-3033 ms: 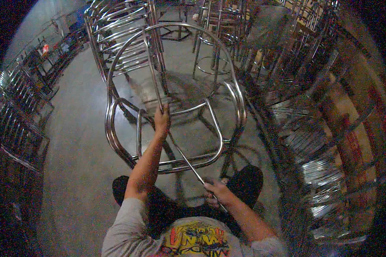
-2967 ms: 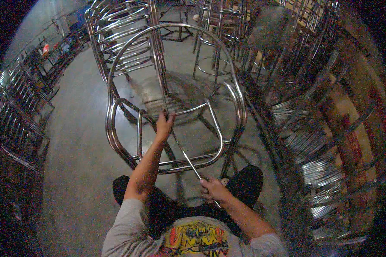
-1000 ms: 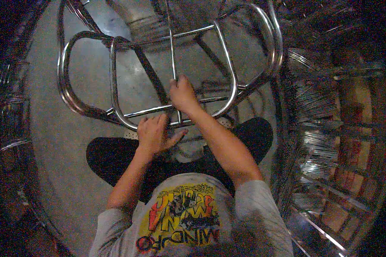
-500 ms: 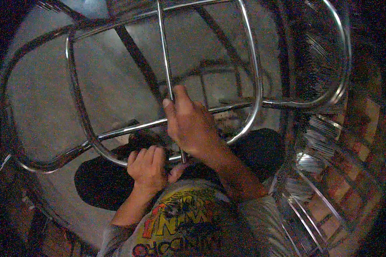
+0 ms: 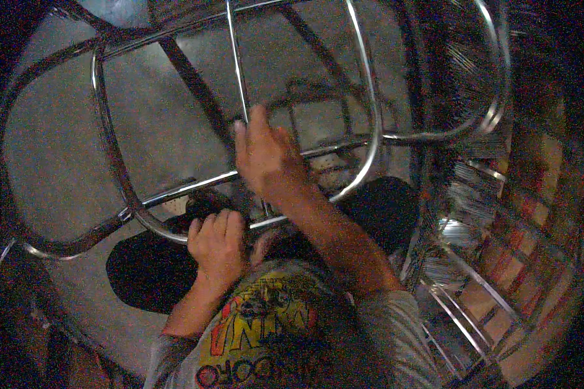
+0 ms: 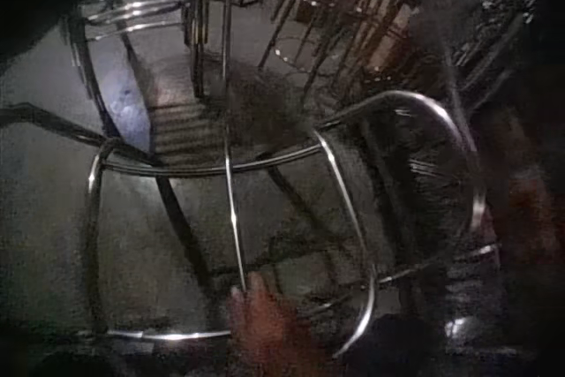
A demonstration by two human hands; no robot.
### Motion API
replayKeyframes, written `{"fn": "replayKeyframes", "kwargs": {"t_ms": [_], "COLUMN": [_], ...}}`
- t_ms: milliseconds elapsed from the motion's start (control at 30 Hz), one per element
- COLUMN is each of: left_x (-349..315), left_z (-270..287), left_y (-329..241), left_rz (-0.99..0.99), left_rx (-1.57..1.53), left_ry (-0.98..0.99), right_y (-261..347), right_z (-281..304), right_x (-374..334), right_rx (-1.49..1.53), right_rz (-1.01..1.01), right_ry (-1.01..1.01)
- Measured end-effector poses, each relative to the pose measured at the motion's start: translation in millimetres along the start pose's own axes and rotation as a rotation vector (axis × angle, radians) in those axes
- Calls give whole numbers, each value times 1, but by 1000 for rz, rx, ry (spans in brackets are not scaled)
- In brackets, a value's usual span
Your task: The person assembles a metal chair frame by inserting thin metal rods into the seat and backrest sections. They pick up rods from a nearby pile, insert them into the frame, and adjust the chair's position as needed.
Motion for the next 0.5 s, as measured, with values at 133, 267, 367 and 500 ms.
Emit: {"fn": "replayKeyframes", "kwargs": {"t_ms": [133, 267, 367, 500], "left_x": [-2, -4, -6, -3], "left_z": [0, -5, -5, -3], "left_y": [1, 1, -3, -8], "left_rz": [-7, -11, -30, -38], "left_rx": [-14, 14, 106, 94], "left_ry": [-27, -40, -128, -152], "right_y": [-11, -13, 7, 33], "right_z": [-4, -7, 0, 70], "right_x": [-5, -13, -24, -65], "right_rx": [24, -18, -219, -95], "right_rz": [57, 81, 215, 251], "right_ry": [-8, 16, 44, -13]}}
Point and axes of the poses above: each hand's wrist, its own x-axis towards the middle knuckle, its own z-axis out of the back of the hand, y = z × x, the point moved 5 cm from there along x, towards the middle knuckle, and after that the axes turned 13 degrees about x, right-handed, at the moved point
